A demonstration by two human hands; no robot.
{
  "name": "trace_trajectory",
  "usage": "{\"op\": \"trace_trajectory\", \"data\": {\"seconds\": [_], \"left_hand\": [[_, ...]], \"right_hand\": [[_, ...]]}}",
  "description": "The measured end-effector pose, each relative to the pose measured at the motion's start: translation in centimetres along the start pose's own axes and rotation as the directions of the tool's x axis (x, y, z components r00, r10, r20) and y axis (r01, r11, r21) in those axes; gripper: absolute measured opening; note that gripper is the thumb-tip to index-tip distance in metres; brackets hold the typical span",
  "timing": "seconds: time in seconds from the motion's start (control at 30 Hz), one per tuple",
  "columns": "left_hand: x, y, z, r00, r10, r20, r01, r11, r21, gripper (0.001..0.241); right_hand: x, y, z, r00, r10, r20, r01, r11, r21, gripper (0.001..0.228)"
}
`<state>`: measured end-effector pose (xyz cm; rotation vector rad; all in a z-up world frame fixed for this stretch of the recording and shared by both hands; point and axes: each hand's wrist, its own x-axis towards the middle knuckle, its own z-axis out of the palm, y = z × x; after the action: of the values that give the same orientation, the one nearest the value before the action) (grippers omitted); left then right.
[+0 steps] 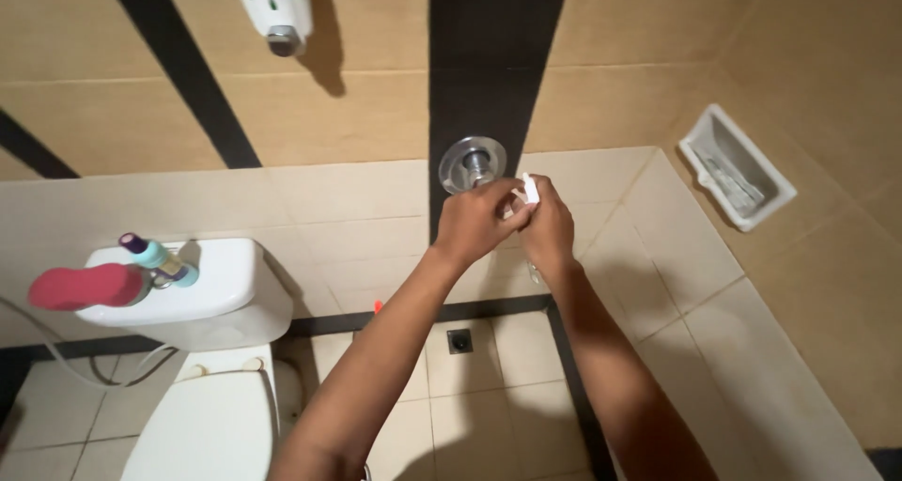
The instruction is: The person sprays a cleaning solution from a white bottle onto the bathroom walls and wipes the surfaces with their hand. They move around the room, cleaning the wall near the toilet and the wall above the sink.
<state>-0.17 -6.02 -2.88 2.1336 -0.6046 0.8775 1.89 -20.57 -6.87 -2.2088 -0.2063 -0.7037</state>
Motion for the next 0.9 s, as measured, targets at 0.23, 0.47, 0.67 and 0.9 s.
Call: {"op": "trace_trajectory", "data": {"seconds": [0.23, 0.47, 0.67, 0.9], "left_hand": [[3.0, 0.7, -5.3, 0.99, 0.071, -0.122, -0.071, 0.997, 0.003, 0.028], [5.5, 1.2, -9.1, 0.958, 0.157, -0.239, -0.15, 0.988, 0.045, 0.03], [6.0, 2.1, -9.4, 0.938, 0.208, -0.279, -0.199, 0.978, 0.059, 0.028], [5.8, 4.1, -7.0, 0.955, 0.162, -0.249, -0.167, 0.986, 0.001, 0.029]], "right_hand": [[3.9, -5.1, 0.6, 0.997, -0.08, -0.016, 0.081, 0.996, 0.024, 0.028], [6.3, -10.6, -0.6, 0.949, -0.296, -0.103, 0.306, 0.948, 0.09, 0.032], [6.7, -11.1, -1.7, 0.945, -0.314, -0.09, 0.321, 0.944, 0.079, 0.025], [5.9, -9.3, -3.8, 0.969, -0.226, -0.1, 0.237, 0.964, 0.118, 0.024]]}}
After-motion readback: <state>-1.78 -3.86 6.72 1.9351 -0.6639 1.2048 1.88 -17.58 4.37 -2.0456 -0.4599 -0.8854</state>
